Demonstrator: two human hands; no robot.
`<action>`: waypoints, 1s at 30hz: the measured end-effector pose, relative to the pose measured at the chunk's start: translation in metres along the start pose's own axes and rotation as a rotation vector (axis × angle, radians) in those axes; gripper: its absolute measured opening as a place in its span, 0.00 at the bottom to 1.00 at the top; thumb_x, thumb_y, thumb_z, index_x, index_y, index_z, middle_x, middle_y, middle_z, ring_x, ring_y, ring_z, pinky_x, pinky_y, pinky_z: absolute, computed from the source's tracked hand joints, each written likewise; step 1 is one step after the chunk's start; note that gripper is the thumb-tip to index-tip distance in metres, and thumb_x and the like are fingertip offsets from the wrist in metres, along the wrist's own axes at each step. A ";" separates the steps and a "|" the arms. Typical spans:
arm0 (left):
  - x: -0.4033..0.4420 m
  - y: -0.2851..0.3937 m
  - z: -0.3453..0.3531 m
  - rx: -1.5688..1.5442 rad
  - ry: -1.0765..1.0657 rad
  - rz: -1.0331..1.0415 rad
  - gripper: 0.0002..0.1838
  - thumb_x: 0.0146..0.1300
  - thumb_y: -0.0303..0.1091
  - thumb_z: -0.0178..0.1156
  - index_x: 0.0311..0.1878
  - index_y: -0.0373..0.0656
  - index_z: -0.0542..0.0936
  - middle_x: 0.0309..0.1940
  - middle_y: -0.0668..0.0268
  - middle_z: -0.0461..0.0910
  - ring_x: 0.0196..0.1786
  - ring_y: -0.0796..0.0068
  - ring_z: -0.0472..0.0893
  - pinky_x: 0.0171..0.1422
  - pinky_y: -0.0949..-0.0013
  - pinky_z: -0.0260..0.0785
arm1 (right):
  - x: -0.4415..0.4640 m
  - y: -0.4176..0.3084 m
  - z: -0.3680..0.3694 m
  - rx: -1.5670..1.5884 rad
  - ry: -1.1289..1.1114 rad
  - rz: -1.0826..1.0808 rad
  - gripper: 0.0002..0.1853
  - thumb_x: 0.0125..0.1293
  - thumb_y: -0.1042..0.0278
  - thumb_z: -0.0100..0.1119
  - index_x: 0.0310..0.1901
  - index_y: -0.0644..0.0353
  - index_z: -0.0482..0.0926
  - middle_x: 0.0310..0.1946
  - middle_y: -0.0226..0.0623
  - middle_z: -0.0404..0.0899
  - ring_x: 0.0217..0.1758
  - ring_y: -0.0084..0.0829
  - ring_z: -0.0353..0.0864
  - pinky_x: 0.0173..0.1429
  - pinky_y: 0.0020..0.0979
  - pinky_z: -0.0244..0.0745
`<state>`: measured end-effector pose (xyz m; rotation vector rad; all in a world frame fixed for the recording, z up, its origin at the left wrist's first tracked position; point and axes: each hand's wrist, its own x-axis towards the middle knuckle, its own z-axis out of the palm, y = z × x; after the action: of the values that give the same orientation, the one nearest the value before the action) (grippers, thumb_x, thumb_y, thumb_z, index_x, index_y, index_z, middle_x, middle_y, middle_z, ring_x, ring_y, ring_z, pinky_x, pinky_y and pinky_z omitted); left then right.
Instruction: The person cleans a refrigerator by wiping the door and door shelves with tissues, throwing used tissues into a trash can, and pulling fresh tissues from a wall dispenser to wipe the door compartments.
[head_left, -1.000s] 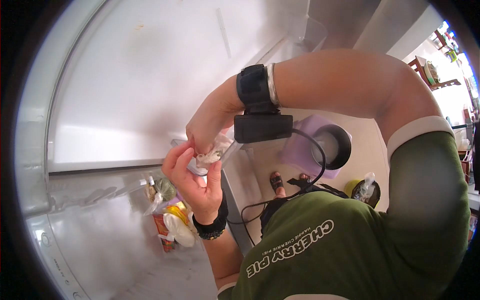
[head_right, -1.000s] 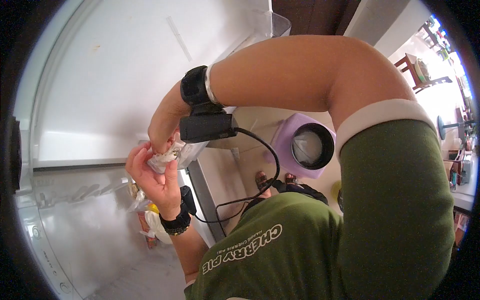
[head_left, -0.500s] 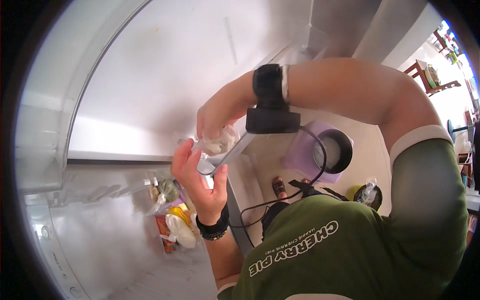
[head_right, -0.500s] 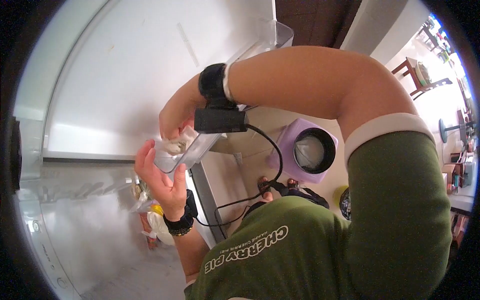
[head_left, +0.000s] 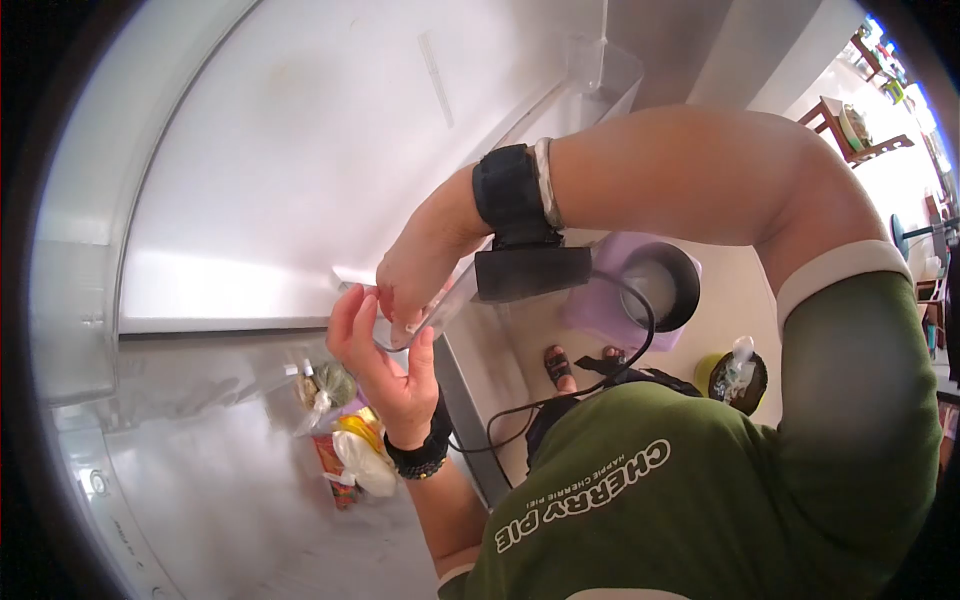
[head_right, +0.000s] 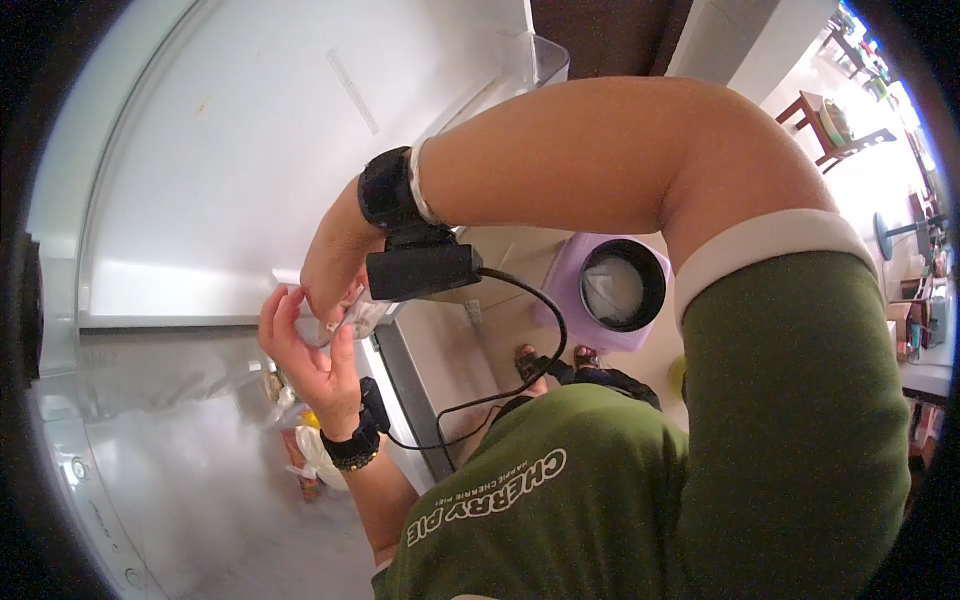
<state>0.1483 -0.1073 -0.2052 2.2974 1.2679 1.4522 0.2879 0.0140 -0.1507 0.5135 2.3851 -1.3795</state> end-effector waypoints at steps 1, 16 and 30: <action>-0.001 -0.001 0.000 -0.012 0.001 -0.004 0.29 0.60 0.36 0.64 0.61 0.37 0.65 0.61 0.52 0.61 0.62 0.55 0.65 0.65 0.56 0.59 | 0.001 0.000 0.001 0.020 -0.004 0.011 0.17 0.59 0.53 0.51 0.27 0.62 0.71 0.24 0.32 0.64 0.32 0.32 0.61 0.40 0.34 0.60; 0.000 -0.011 -0.005 0.021 -0.051 -0.003 0.37 0.58 0.35 0.65 0.66 0.36 0.58 0.63 0.55 0.57 0.61 0.61 0.66 0.68 0.58 0.57 | -0.011 0.019 -0.011 0.277 0.057 -0.040 0.13 0.54 0.59 0.50 0.30 0.61 0.75 0.26 0.25 0.66 0.32 0.23 0.62 0.40 0.27 0.61; -0.007 -0.005 -0.017 0.109 -0.009 -0.087 0.33 0.56 0.33 0.65 0.63 0.37 0.63 0.58 0.53 0.68 0.61 0.53 0.66 0.65 0.56 0.58 | -0.056 0.022 -0.016 1.064 0.367 -0.407 0.12 0.61 0.73 0.45 0.41 0.69 0.75 0.36 0.30 0.75 0.40 0.20 0.73 0.49 0.26 0.70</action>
<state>0.1303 -0.1144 -0.2035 2.2808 1.4593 1.3755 0.3454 0.0303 -0.1345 0.5624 1.8431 -2.9474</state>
